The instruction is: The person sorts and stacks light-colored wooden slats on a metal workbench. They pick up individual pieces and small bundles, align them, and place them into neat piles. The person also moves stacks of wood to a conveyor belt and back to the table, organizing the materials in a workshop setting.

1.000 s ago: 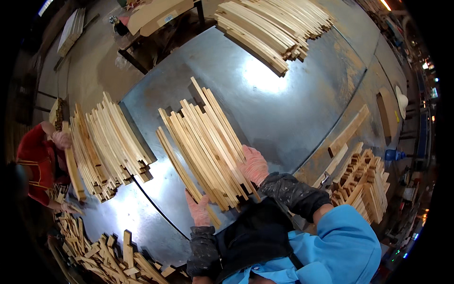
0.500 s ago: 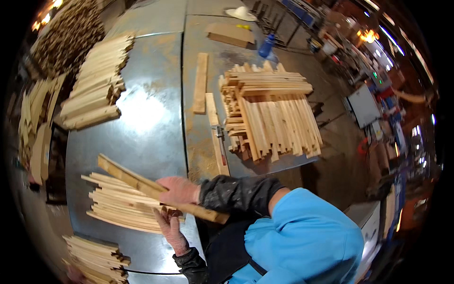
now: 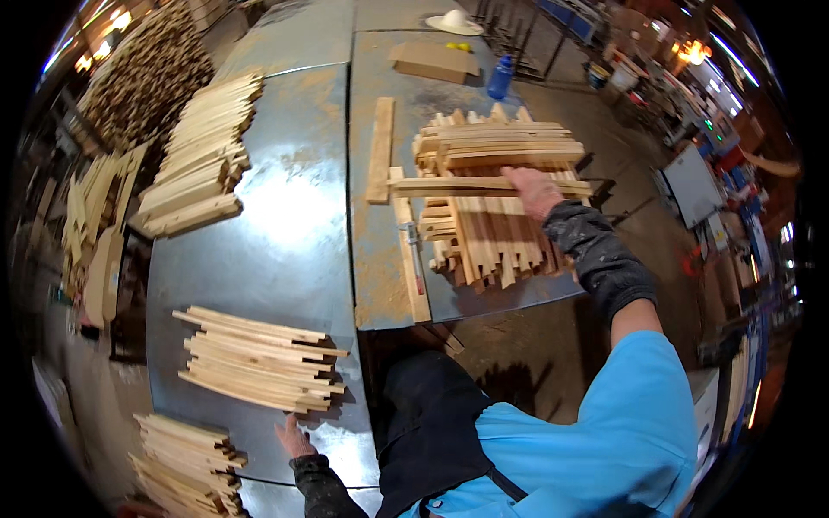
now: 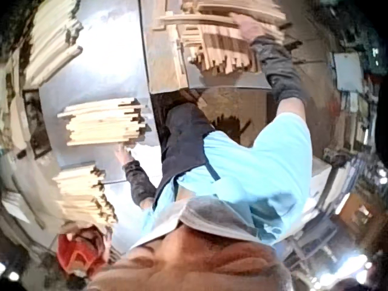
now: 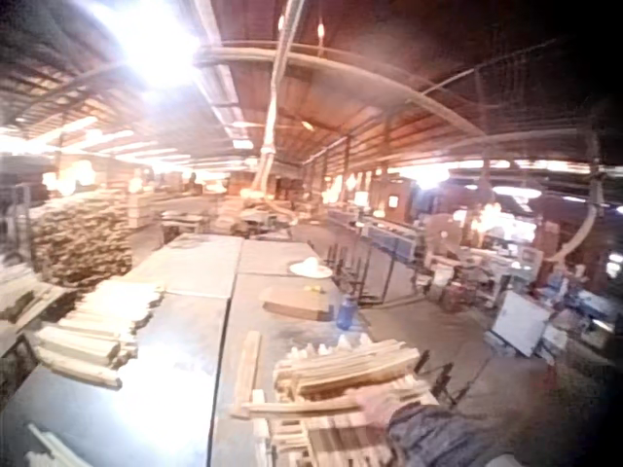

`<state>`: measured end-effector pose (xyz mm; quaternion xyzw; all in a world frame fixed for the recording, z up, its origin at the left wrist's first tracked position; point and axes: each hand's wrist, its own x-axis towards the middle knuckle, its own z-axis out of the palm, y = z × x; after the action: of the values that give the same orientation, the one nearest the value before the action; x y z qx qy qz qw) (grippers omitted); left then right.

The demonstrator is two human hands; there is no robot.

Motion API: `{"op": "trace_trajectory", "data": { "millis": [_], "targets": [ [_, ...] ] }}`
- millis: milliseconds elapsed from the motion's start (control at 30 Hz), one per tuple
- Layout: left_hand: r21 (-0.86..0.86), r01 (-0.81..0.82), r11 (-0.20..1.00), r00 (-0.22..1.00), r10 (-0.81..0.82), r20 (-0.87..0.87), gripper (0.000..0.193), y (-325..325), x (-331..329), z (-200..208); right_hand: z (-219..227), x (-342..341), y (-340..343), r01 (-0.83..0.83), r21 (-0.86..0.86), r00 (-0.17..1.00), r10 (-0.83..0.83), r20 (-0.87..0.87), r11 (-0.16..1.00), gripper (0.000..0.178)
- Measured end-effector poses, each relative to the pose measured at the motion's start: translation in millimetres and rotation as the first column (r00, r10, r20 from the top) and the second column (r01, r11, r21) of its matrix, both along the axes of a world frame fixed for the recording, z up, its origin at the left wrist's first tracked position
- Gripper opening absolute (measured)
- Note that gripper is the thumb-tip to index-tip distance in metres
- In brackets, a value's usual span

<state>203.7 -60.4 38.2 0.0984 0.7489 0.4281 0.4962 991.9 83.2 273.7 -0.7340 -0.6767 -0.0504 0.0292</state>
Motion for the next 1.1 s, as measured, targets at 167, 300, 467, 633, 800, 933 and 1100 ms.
{"op": "trace_trajectory", "data": {
  "millis": [167,300,467,633,800,933,1100],
  "targets": [
    [0.135,0.187,0.973,0.960,-0.210,0.187,0.065,-24,-10,-37,-18,44,11,0.037,0.081,0.999,-0.034,-0.041,0.996,0.050],
    [0.179,0.152,0.972,0.987,-0.157,0.018,0.056,-9,16,-23,-12,43,25,0.268,-0.025,0.962,-0.266,0.057,0.963,0.044],
    [0.119,0.192,0.974,0.977,-0.177,-0.122,0.059,-13,26,-18,-27,68,72,0.498,-0.109,0.835,-0.441,0.330,0.861,0.044],
    [0.109,0.236,0.966,0.965,-0.219,-0.146,0.062,-11,33,-29,-73,109,106,0.835,-0.062,0.425,-0.712,-0.559,0.547,0.048],
    [0.136,0.212,0.968,0.971,-0.192,-0.146,0.062,-8,37,-31,-104,125,121,0.699,-0.171,0.712,-0.699,0.068,0.694,0.058],
    [0.123,0.204,0.971,0.970,-0.184,-0.157,0.062,-15,35,-45,-124,101,108,0.229,0.489,0.953,-0.296,0.064,0.842,0.059],
    [0.055,0.221,0.974,0.949,-0.201,-0.244,0.065,-7,45,-20,-59,-142,80,-0.023,0.481,0.723,0.347,-0.597,0.876,0.049]
  ]
}}
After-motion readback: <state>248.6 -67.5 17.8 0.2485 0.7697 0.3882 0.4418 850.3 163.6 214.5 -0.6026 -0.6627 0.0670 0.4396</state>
